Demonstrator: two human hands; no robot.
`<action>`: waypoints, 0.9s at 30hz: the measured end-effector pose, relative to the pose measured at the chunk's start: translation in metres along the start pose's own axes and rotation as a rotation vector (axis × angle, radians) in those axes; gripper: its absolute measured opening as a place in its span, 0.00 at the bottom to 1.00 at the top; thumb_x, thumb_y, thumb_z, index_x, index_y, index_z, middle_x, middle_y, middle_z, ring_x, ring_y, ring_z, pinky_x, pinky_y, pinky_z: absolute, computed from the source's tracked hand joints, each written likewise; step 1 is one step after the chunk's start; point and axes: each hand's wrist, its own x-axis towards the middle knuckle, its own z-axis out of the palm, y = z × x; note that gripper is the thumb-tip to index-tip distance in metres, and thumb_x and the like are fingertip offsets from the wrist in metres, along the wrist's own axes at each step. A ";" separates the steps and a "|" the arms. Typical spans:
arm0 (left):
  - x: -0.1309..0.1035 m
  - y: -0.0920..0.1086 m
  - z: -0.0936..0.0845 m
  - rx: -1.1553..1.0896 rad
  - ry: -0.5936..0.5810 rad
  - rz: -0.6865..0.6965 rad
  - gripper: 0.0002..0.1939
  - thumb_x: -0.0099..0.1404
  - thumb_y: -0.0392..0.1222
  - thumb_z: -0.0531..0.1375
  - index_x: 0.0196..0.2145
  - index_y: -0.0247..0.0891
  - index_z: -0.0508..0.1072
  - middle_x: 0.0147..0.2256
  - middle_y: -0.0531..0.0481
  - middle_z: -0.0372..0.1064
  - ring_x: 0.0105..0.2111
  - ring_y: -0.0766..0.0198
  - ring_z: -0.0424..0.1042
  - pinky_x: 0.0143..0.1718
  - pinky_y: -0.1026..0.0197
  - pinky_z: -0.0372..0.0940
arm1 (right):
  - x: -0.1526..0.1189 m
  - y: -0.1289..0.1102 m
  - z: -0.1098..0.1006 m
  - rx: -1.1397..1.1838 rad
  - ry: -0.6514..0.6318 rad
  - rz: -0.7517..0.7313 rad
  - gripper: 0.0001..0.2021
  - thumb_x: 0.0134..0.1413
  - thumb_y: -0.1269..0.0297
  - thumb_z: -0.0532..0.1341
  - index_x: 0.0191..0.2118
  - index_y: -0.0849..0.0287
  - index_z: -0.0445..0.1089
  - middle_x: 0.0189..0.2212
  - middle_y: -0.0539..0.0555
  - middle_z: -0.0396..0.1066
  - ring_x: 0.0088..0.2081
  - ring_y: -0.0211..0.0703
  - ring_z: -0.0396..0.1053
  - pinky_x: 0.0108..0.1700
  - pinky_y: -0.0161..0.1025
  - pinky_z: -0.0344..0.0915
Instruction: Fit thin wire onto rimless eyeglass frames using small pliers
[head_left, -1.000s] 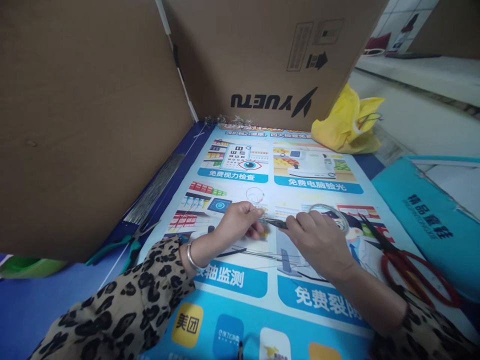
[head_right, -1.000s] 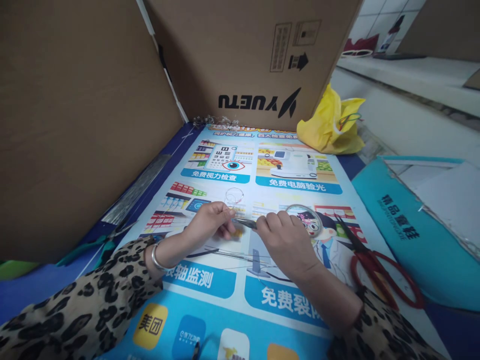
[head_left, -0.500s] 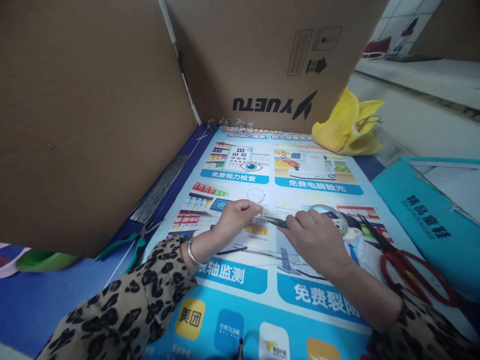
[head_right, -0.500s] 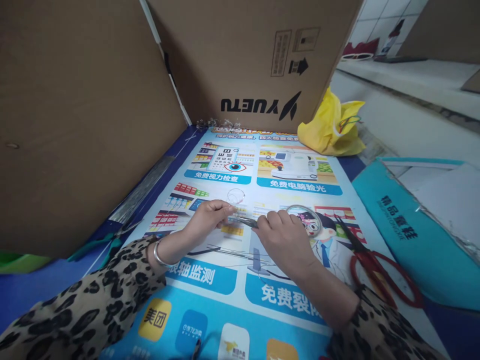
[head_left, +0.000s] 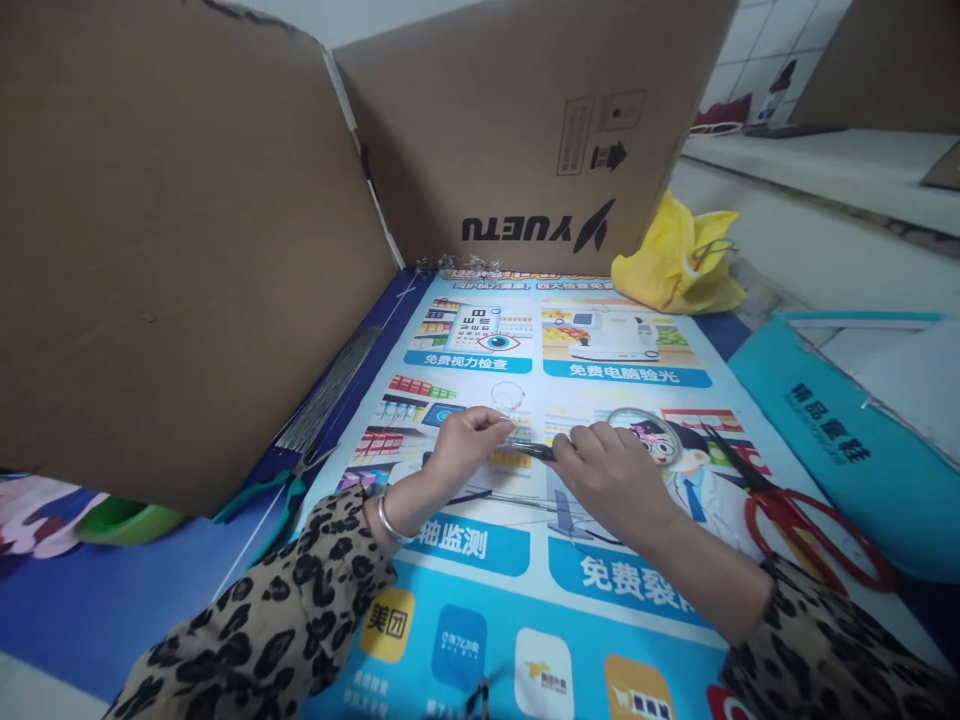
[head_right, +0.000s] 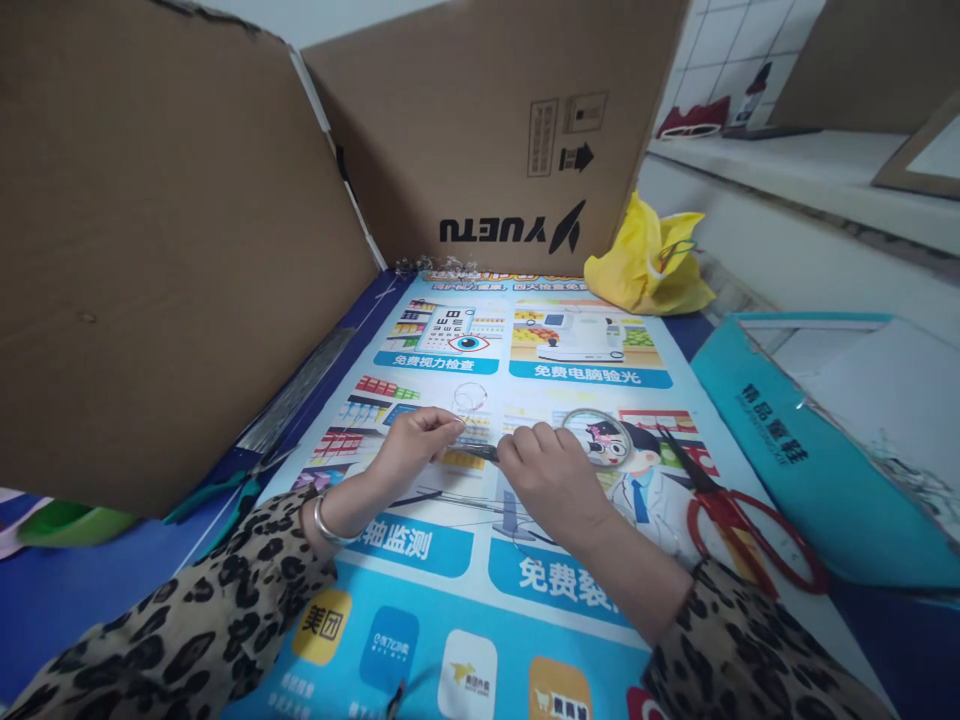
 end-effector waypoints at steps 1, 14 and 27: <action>0.000 0.000 0.000 0.020 0.014 0.008 0.11 0.54 0.47 0.60 0.27 0.35 0.72 0.18 0.56 0.61 0.18 0.72 0.56 0.21 0.67 0.54 | 0.000 0.000 0.000 -0.002 -0.007 -0.004 0.06 0.56 0.65 0.55 0.32 0.60 0.67 0.26 0.54 0.63 0.31 0.43 0.54 0.33 0.41 0.44; 0.001 -0.006 0.000 0.236 0.069 0.087 0.09 0.54 0.44 0.58 0.26 0.36 0.73 0.19 0.56 0.62 0.21 0.71 0.59 0.23 0.68 0.53 | -0.001 -0.007 0.001 -0.010 -0.002 -0.041 0.05 0.55 0.67 0.56 0.34 0.60 0.68 0.26 0.54 0.62 0.31 0.42 0.54 0.33 0.41 0.43; -0.001 -0.003 0.002 0.300 0.056 0.089 0.08 0.53 0.42 0.57 0.27 0.36 0.73 0.16 0.58 0.56 0.19 0.72 0.54 0.22 0.67 0.50 | 0.000 -0.009 0.001 -0.033 0.011 -0.047 0.05 0.56 0.67 0.55 0.32 0.60 0.67 0.25 0.53 0.62 0.30 0.42 0.54 0.33 0.41 0.43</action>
